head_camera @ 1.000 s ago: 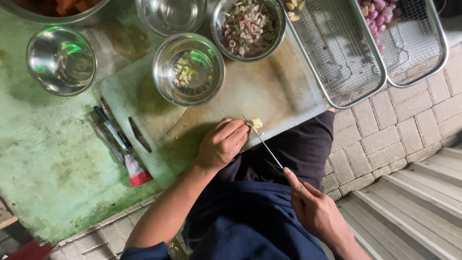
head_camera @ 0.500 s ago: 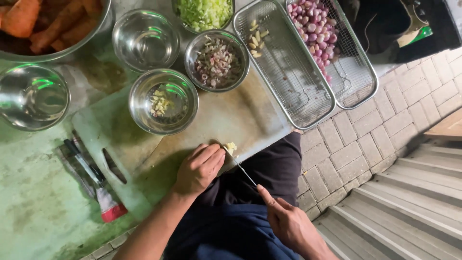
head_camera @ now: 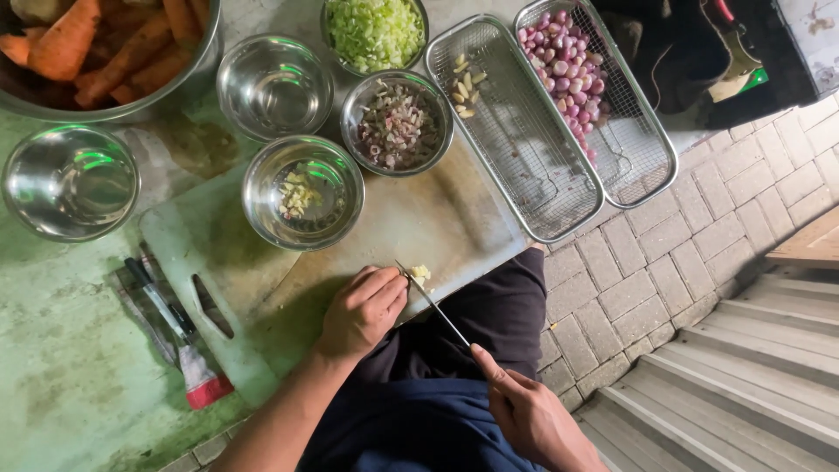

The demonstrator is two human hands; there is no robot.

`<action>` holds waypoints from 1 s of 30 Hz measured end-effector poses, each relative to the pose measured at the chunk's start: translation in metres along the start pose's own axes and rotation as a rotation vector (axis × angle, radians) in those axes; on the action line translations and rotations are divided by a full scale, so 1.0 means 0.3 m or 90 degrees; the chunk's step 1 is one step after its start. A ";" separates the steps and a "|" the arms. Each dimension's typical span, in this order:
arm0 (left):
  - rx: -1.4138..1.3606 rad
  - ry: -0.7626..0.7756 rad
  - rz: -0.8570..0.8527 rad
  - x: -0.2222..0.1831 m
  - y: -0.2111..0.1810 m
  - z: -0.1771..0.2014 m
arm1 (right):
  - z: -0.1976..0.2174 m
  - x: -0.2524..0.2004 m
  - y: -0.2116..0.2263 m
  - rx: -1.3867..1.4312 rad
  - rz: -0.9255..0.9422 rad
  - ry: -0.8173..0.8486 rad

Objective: Mincing a clove of garlic on a cutting board using a chef's knife in a kitchen setting.

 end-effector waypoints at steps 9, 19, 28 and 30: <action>0.009 0.022 -0.005 0.001 -0.001 -0.002 | -0.001 0.001 -0.008 -0.020 -0.015 0.017; 0.033 0.024 -0.021 0.008 -0.003 -0.006 | -0.008 0.028 -0.008 -0.008 -0.011 0.028; -0.007 -0.002 0.036 0.013 -0.003 0.016 | 0.010 0.003 -0.028 0.033 -0.063 0.027; -0.029 -0.019 0.037 0.008 0.003 0.012 | 0.009 0.000 -0.035 -0.002 -0.099 0.033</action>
Point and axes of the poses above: each hand's wrist, its own x-axis towards the middle knuckle, its own z-axis out of the back of the hand, y = z × x, the point moved 3 cm from there along x, towards the middle knuckle, and after that the axes turned 4 degrees about -y, right-handed, at the moved point
